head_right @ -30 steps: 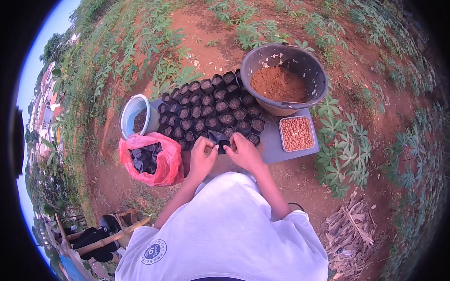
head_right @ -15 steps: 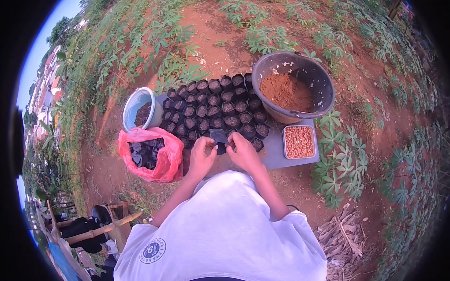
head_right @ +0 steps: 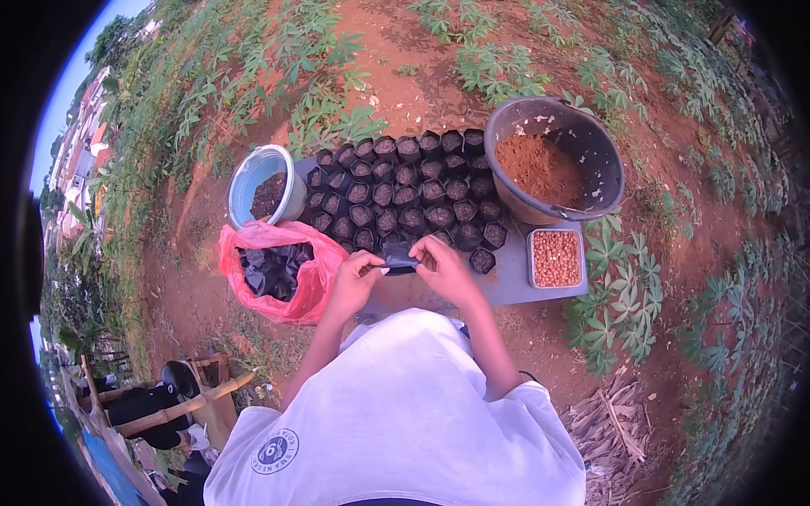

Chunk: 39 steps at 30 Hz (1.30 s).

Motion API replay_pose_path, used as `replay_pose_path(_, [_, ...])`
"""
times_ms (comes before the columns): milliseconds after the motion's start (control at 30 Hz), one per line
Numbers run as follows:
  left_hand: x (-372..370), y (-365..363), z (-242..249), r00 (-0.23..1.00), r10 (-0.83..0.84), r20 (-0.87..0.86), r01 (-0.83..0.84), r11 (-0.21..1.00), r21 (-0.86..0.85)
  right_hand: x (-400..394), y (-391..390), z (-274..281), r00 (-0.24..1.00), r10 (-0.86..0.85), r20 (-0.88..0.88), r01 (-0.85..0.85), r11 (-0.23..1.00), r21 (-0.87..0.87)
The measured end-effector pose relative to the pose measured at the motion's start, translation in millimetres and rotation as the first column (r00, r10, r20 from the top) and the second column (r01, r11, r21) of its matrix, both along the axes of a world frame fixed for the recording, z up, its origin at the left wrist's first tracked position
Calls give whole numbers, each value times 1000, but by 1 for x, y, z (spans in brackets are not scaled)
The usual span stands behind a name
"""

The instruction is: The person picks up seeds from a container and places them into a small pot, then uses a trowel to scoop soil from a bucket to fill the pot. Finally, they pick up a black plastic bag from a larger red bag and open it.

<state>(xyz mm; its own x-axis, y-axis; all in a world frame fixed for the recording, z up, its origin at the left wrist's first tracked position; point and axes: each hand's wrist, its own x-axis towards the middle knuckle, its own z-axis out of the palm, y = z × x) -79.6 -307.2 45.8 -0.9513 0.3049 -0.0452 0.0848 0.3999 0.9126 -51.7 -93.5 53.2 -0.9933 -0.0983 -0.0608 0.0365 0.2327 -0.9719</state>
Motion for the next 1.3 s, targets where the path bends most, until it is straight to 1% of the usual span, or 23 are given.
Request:
replay_pose_path(67, [-3, -12, 2, 1000, -24, 19, 24, 1000, 4, -2, -13, 9, 1000, 24, -18, -23, 999, 46])
replay_pose_path(133, [-7, -21, 14, 984, 47, 174, -62, 995, 81, -5, -25, 11, 998, 44, -36, -41, 995, 96])
replay_pose_path(167, [-10, -26, 20, 984, 41, 174, -57, 995, 85, -6, -30, 9, 998, 36, -49, -31, 994, 104])
replay_pose_path(233, [-15, -37, 28, 995, -71, 69, 72, 997, -15, -8, -40, 11, 998, 23, -59, -17, 993, 113])
replay_pose_path(267, [-17, -43, 26, 995, -76, 72, 77, 997, -13, -10, -44, 14, 999, 19, -46, -12, 989, 144])
replay_pose_path(333, [-20, -53, 17, 984, -168, -49, 162, 981, -109, -13, -52, 16, 1000, 9, -28, -3, 984, 178])
replay_pose_path(400, [-23, -61, 13, 983, -181, -20, 178, 980, -87, -16, -58, 16, 996, 13, -83, 6, 975, 223])
replay_pose_path(467, [-29, -69, 12, 982, -190, 1, 189, 980, -68, -17, -64, 21, 997, -11, -71, 26, 977, 214])
replay_pose_path(533, [-34, -77, 11, 965, -253, 69, 248, 966, 74, -19, -69, 24, 998, -33, -61, 45, 979, 201])
replay_pose_path(567, [-35, -81, 8, 964, -258, 67, 253, 965, 74, -19, -72, 23, 998, -41, -44, 49, 981, 190])
replay_pose_path(600, [-37, -84, 5, 937, -229, 265, 180, 964, 198, -20, -74, 23, 998, -50, -28, 55, 982, 178])
replay_pose_path(633, [-39, -86, 3, 865, -219, 452, 84, 950, 300, -20, -77, 21, 998, -58, -31, 63, 982, 179])
replay_pose_path(667, [-40, -87, 2, 864, -226, 450, 93, 950, 300, -20, -80, 18, 996, -74, -50, 82, 980, 181])
replay_pose_path(733, [-41, -87, 7, 834, -168, 526, -60, 920, 388, -20, -88, 13, 993, -98, -70, 110, 977, 182])
replay_pose_path(867, [-45, -87, 2, 821, -205, 533, -85, 879, 469, -19, -98, 5, 992, -116, -55, 123, 981, 151])
replay_pose_path(933, [-46, -84, -1, 791, -251, 558, -161, 794, 586, -18, -98, 0, 992, -122, -35, 126, 983, 137])
replay_pose_path(967, [-47, -83, -2, 788, -260, 558, -151, 797, 585, -18, -98, -2, 993, -113, -15, 114, 989, 98])
replay_pose_path(1033, [-50, -83, -1, 722, -338, 604, -167, 762, 626, -17, -93, -9, 994, -113, 2, 112, 992, 57])
replay_pose_path(1067, [-52, -83, -2, 720, -343, 604, -160, 764, 625, -17, -90, -13, 991, -117, 57, 117, 993, -1])
replay_pose_path(1133, [-55, -82, -4, 621, -466, 630, -165, 708, 687, -16, -85, -19, 986, -121, 112, 128, 990, -60])
replay_pose_path(1200, [-57, -79, -4, 581, -495, 645, -184, 693, 697, -15, -82, -24, 982, -89, 165, 138, 939, -316])
replay_pose_path(1233, [-58, -78, -4, 540, -523, 659, -207, 676, 707, -14, -81, -25, 983, -90, 163, 139, 937, -319])
replay_pose_path(1300, [-60, -73, -6, 527, -533, 662, -226, 663, 714, -14, -79, -26, 990, -9, 144, 80, 867, -492])
